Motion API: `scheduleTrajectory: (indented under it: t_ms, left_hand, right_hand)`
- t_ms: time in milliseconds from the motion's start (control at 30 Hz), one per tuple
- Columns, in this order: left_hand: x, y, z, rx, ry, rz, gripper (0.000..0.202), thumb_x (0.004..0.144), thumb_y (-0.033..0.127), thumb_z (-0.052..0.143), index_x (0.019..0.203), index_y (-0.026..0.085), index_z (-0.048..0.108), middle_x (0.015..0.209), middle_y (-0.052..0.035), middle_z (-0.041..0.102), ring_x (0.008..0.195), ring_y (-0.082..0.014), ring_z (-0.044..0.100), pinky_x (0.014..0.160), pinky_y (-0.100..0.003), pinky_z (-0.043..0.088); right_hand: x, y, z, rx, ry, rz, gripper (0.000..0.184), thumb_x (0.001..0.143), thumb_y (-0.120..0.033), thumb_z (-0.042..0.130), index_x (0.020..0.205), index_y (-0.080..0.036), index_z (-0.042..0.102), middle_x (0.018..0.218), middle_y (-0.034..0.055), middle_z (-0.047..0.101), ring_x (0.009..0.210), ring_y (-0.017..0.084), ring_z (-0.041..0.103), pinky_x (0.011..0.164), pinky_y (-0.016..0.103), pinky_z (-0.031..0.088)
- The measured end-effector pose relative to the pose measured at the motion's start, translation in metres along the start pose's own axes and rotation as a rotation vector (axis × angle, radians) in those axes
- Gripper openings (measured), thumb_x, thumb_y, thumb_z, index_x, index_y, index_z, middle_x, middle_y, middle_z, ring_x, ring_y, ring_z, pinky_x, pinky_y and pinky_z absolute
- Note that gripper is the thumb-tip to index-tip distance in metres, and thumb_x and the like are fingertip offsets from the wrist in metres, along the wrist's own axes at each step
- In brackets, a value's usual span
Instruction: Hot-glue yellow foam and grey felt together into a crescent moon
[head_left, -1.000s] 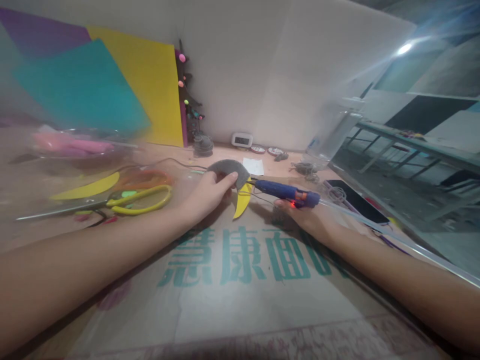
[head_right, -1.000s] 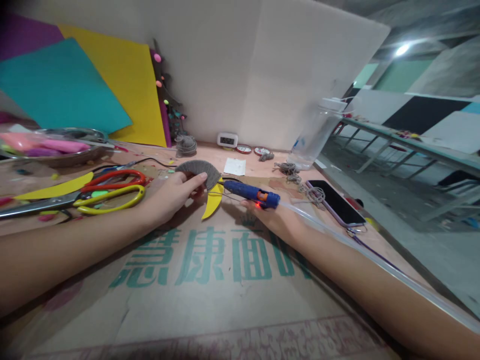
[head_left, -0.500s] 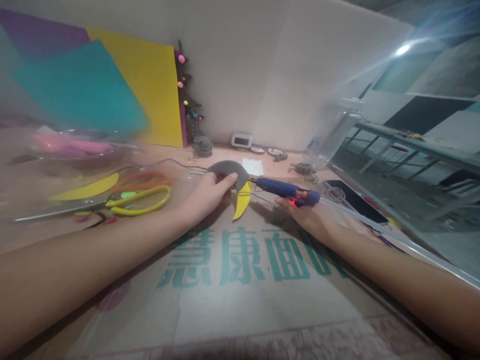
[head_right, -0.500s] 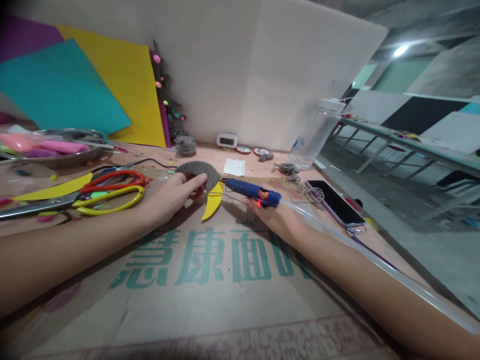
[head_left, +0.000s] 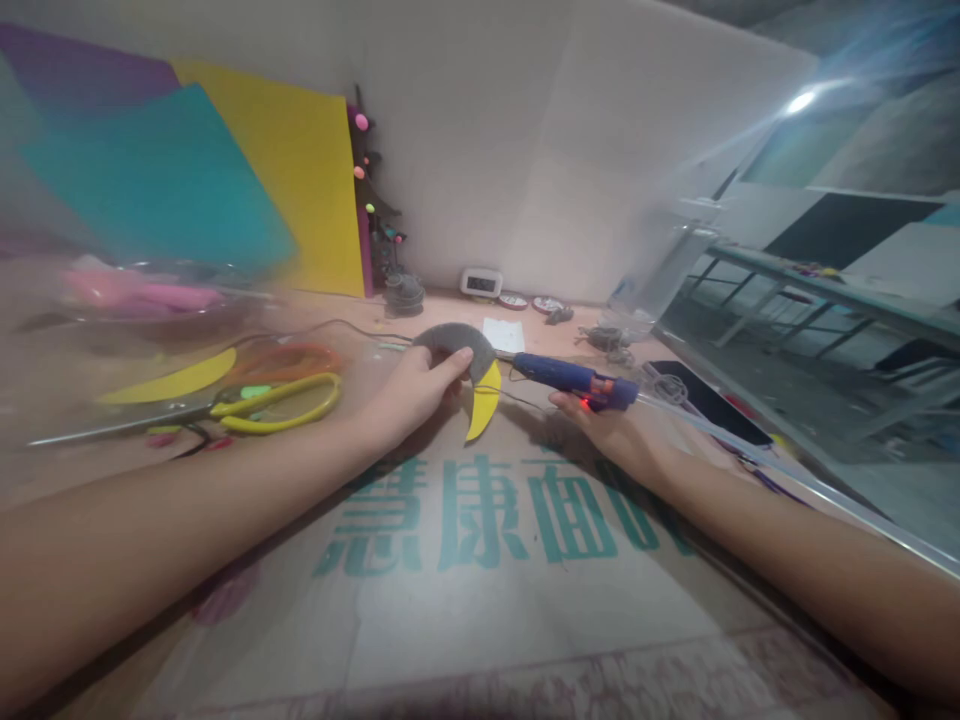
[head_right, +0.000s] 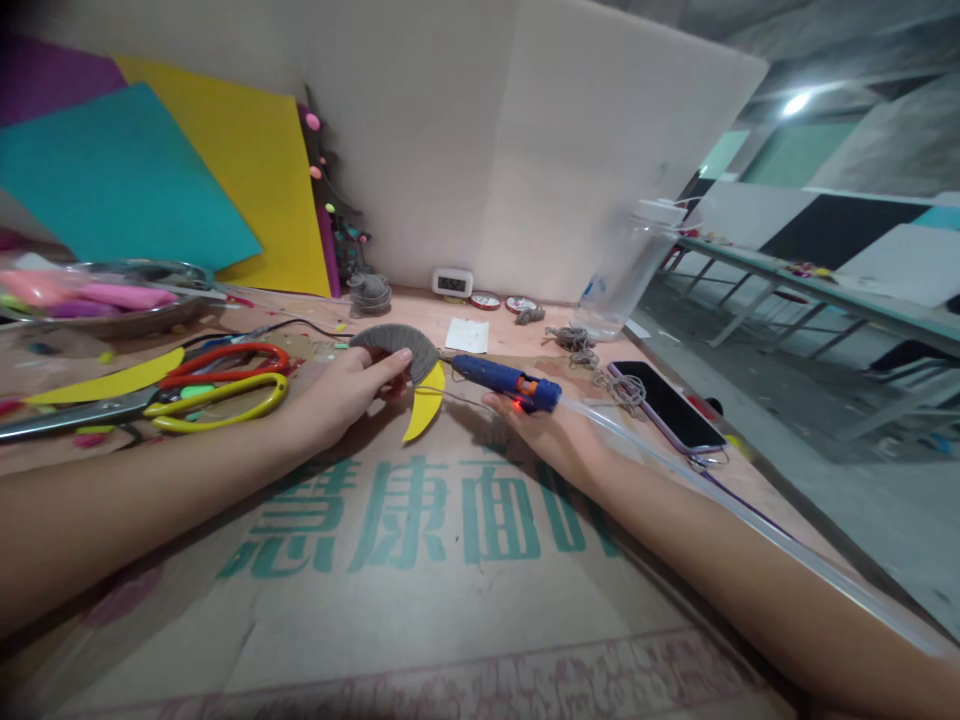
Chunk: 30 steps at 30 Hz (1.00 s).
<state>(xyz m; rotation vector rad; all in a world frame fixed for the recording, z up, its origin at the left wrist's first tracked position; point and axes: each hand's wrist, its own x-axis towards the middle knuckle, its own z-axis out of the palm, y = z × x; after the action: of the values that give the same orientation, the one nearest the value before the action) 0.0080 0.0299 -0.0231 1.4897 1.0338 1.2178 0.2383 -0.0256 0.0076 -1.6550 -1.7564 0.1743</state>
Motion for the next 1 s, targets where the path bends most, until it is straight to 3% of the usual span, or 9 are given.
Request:
scheduleTrajectory:
  t_ms: [167, 333, 500, 700, 1000]
  left_hand:
    - [-0.001, 0.001, 0.001, -0.038, -0.007, -0.002, 0.035, 0.082, 0.051, 0.062, 0.07, 0.018, 0.06, 0.064, -0.0001, 0.058, 0.058, -0.0128, 0.05, 0.057, -0.025, 0.039]
    - [-0.001, 0.001, 0.002, -0.077, 0.01, -0.047, 0.036, 0.08, 0.052, 0.064, 0.074, 0.017, 0.06, 0.065, 0.0005, 0.059, 0.058, -0.0126, 0.051, 0.056, -0.024, 0.039]
    - [-0.001, 0.0, 0.0, -0.049, 0.017, -0.045, 0.036, 0.081, 0.053, 0.063, 0.075, 0.017, 0.061, 0.067, -0.0005, 0.06, 0.06, -0.0132, 0.052, 0.057, -0.025, 0.04]
    - [-0.001, 0.002, 0.001, -0.093, 0.002, -0.069, 0.036, 0.08, 0.052, 0.064, 0.073, 0.017, 0.059, 0.064, 0.0007, 0.057, 0.057, -0.012, 0.051, 0.055, -0.024, 0.039]
    - [-0.005, 0.012, 0.005, -0.195, 0.009, -0.126, 0.032, 0.078, 0.047, 0.068, 0.068, 0.018, 0.058, 0.062, 0.0012, 0.056, 0.056, -0.0113, 0.05, 0.055, -0.024, 0.041]
  right_hand:
    - [0.001, -0.007, -0.005, -0.084, -0.028, -0.001, 0.03, 0.079, -0.053, 0.057, 0.077, -0.024, 0.065, 0.079, 0.0085, 0.072, 0.085, 0.031, 0.07, 0.079, 0.042, 0.057]
    - [-0.001, -0.005, -0.007, -0.067, 0.027, -0.064, 0.034, 0.083, -0.052, 0.053, 0.092, -0.023, 0.068, 0.09, 0.0081, 0.074, 0.09, 0.029, 0.07, 0.084, 0.041, 0.056]
    - [-0.003, 0.002, -0.006, -0.064, -0.05, -0.079, 0.033, 0.083, -0.055, 0.054, 0.075, -0.025, 0.066, 0.075, 0.0043, 0.071, 0.075, 0.026, 0.068, 0.076, 0.039, 0.058]
    - [-0.001, 0.006, -0.006, -0.021, -0.021, -0.141, 0.033, 0.082, -0.055, 0.056, 0.066, -0.026, 0.062, 0.068, 0.0045, 0.069, 0.068, 0.026, 0.066, 0.07, 0.041, 0.057]
    - [0.0, 0.009, -0.003, 0.068, -0.051, -0.186, 0.027, 0.084, -0.05, 0.057, 0.083, -0.024, 0.064, 0.082, 0.0035, 0.07, 0.08, 0.024, 0.067, 0.076, 0.039, 0.055]
